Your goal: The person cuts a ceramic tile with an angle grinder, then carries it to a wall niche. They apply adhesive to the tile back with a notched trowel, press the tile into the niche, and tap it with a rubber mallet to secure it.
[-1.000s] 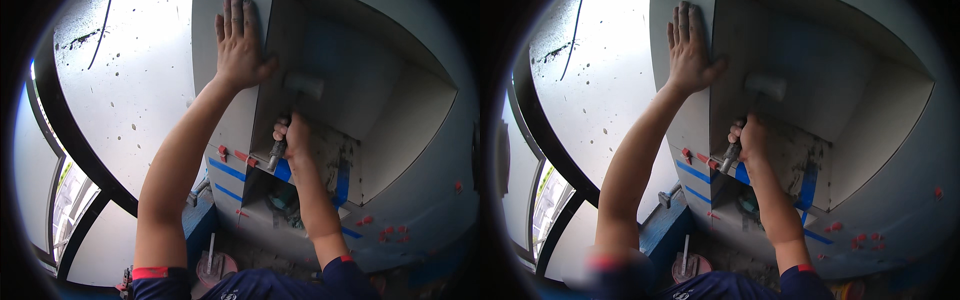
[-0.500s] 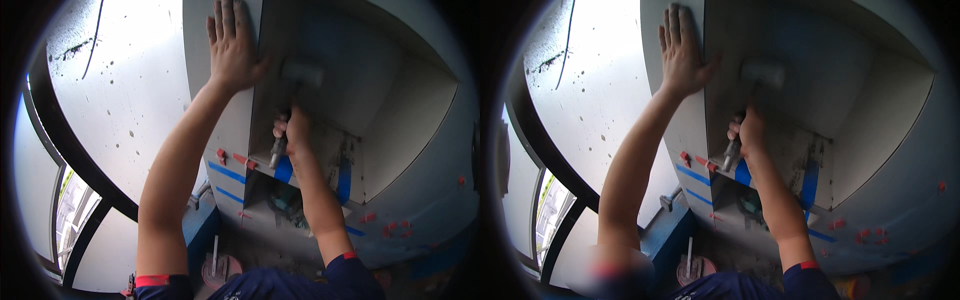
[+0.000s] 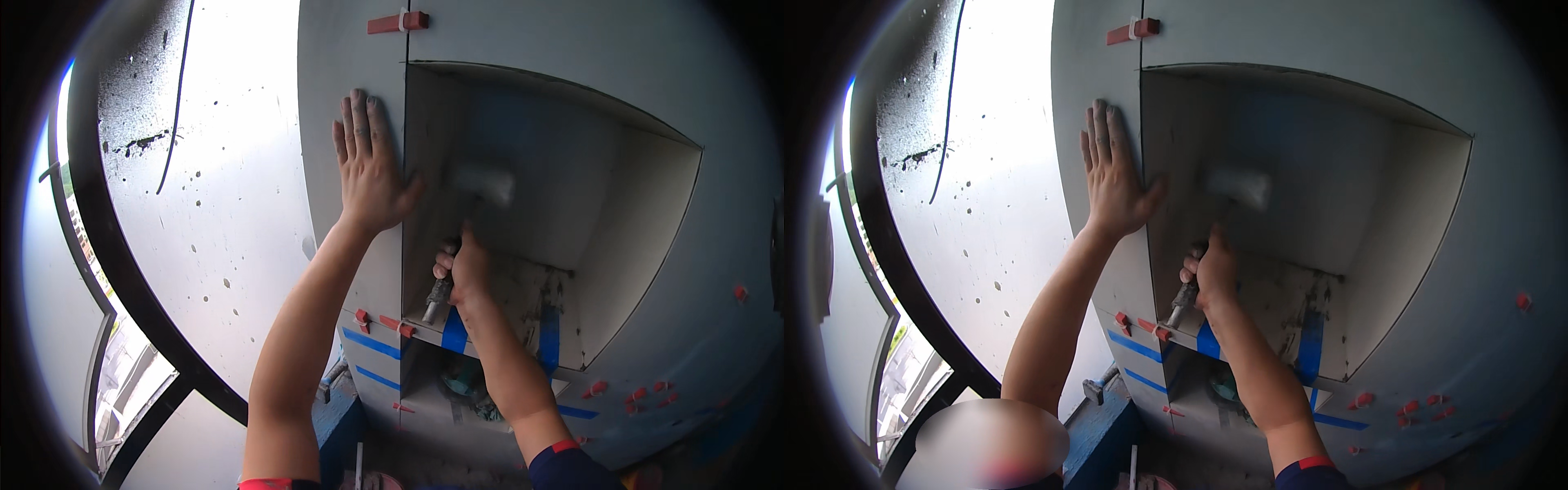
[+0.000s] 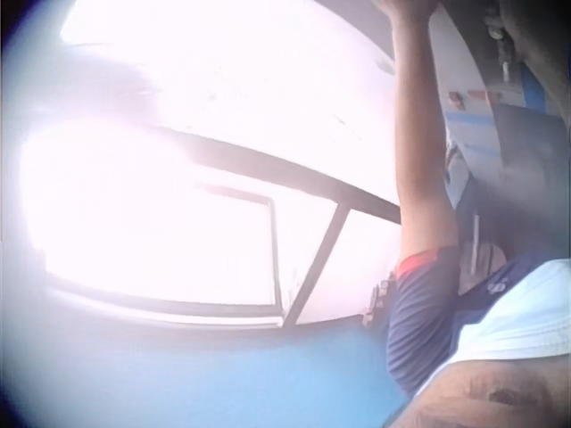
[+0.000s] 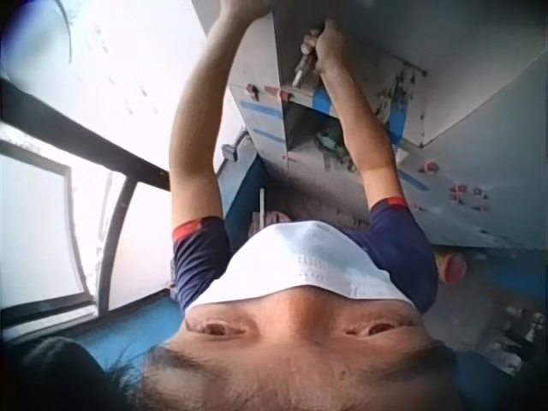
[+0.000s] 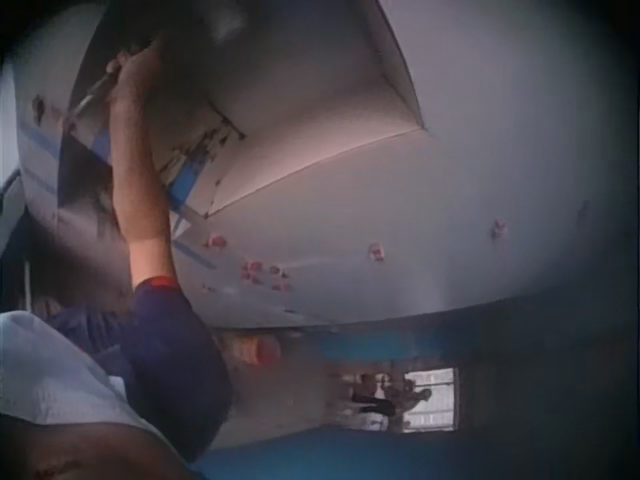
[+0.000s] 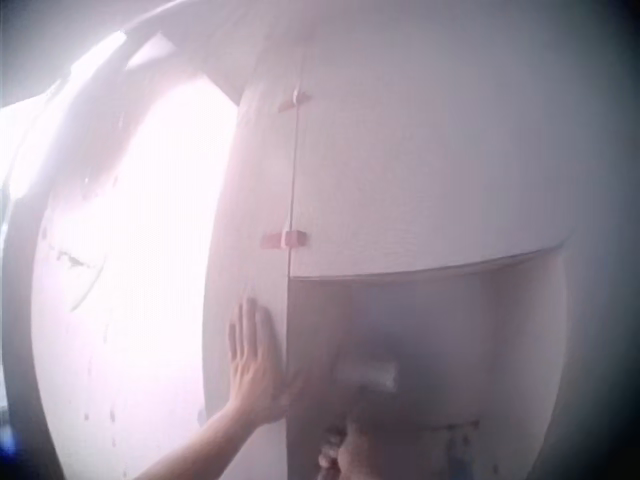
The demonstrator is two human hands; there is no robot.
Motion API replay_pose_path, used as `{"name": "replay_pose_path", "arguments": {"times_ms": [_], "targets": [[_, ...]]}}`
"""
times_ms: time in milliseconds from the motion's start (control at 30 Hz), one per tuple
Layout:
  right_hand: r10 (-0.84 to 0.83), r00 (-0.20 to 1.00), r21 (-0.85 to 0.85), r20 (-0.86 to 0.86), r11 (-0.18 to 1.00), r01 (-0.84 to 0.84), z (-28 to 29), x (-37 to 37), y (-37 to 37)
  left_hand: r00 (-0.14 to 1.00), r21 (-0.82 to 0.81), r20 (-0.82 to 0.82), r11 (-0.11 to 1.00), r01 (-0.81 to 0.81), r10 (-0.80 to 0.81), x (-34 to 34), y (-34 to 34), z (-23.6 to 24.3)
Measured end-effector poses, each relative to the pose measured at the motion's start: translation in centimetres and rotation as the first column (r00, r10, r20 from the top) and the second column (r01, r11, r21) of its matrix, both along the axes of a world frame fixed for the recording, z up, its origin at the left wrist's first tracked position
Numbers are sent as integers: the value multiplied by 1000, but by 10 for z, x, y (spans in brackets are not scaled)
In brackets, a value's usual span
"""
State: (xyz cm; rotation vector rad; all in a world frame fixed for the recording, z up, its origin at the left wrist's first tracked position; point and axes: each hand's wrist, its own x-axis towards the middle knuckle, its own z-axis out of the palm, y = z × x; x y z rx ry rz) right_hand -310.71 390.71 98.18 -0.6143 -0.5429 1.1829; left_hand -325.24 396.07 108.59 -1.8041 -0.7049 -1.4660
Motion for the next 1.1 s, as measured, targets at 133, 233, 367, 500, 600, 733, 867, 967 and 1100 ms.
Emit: {"name": "replay_pose_path", "arguments": {"times_ms": [133, 233, 367, 500, 600, 733, 867, 967, 1100], "targets": [[80, 995, -35, 55, 996, -78, -8, 5, 6, 999, -10, 8, 999, 45, -45, 5, -4, 2], [174, 981, -10, 88, 985, -174, -22, 22, 13, 998, 0, 12, 998, 58, -58, -2, -1, 0], [214, 977, -35, 26, 976, -213, -37, 26, -8, 999, -45, 29, 998, 33, -32, -8, -2, -7], [254, 967, -53, 9, 966, -253, -56, 43, -17, 995, -107, 51, 991, 85, -80, -7, -10, -29], [299, 944, -43, -136, 951, -307, -65, 44, -14, 993, -173, 72, 980, 104, -92, -16, -14, -71], [351, 924, -166, -154, 912, -375, -73, 35, 5, 984, -163, 111, 974, 159, -142, -14, -10, -102], [317, 948, -77, -26, 945, -318, -67, 33, 5, 981, -141, 129, 976, 166, -148, -16, -7, -103], [218, 976, -167, -29, 961, -219, -62, 2, -6, 982, -124, 125, 980, 157, -141, -15, -6, -104], [246, 966, -125, 75, 964, -236, -69, 19, -8, 981, -114, 120, 979, 166, -152, -15, -8, -105]]}}
